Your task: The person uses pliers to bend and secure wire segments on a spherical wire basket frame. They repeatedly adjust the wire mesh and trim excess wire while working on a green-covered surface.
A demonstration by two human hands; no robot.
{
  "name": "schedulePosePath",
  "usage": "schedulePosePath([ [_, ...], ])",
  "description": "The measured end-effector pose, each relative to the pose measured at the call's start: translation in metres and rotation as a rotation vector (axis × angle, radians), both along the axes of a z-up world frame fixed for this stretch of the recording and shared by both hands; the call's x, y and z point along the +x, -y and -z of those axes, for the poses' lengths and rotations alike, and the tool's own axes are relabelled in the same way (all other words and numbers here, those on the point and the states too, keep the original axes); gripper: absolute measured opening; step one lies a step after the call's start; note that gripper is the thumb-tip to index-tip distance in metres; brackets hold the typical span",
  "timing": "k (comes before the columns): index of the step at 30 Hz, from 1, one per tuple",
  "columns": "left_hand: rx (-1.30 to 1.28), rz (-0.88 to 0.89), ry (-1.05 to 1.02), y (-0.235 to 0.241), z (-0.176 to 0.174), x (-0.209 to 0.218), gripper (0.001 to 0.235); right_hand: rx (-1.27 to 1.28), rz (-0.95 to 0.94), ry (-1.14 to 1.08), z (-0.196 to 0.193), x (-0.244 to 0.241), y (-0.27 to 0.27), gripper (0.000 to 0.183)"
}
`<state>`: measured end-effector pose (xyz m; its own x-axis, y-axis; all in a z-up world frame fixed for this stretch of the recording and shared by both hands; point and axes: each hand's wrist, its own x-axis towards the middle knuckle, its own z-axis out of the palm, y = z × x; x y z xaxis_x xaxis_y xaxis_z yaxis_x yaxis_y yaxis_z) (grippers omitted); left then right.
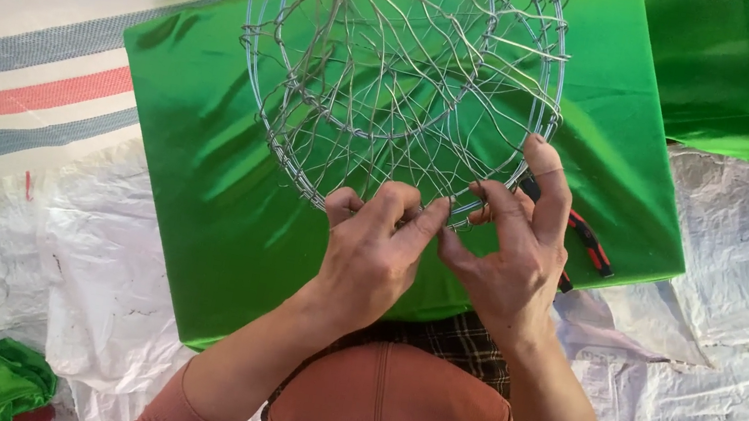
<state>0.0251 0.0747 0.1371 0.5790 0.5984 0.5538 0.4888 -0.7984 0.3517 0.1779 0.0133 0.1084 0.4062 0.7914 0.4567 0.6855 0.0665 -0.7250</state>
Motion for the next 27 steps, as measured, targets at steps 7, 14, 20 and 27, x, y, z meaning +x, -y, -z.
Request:
schedulePosePath([
  [7,-0.001,-0.003,-0.007,0.001,-0.003,-0.003,0.030,-0.015,-0.082,-0.014,-0.015,0.016,0.002,0.045],
  [14,-0.022,0.013,-0.010,0.002,-0.011,-0.005,0.030,0.126,-0.004,-0.069,0.016,0.030,0.007,0.034],
  [20,0.015,-0.024,0.012,-0.002,0.004,-0.002,0.018,0.153,0.005,-0.056,0.009,0.031,-0.001,0.043],
  [27,0.003,-0.022,0.006,-0.007,-0.001,0.000,0.015,0.131,-0.023,-0.205,0.013,0.040,-0.004,0.043],
])
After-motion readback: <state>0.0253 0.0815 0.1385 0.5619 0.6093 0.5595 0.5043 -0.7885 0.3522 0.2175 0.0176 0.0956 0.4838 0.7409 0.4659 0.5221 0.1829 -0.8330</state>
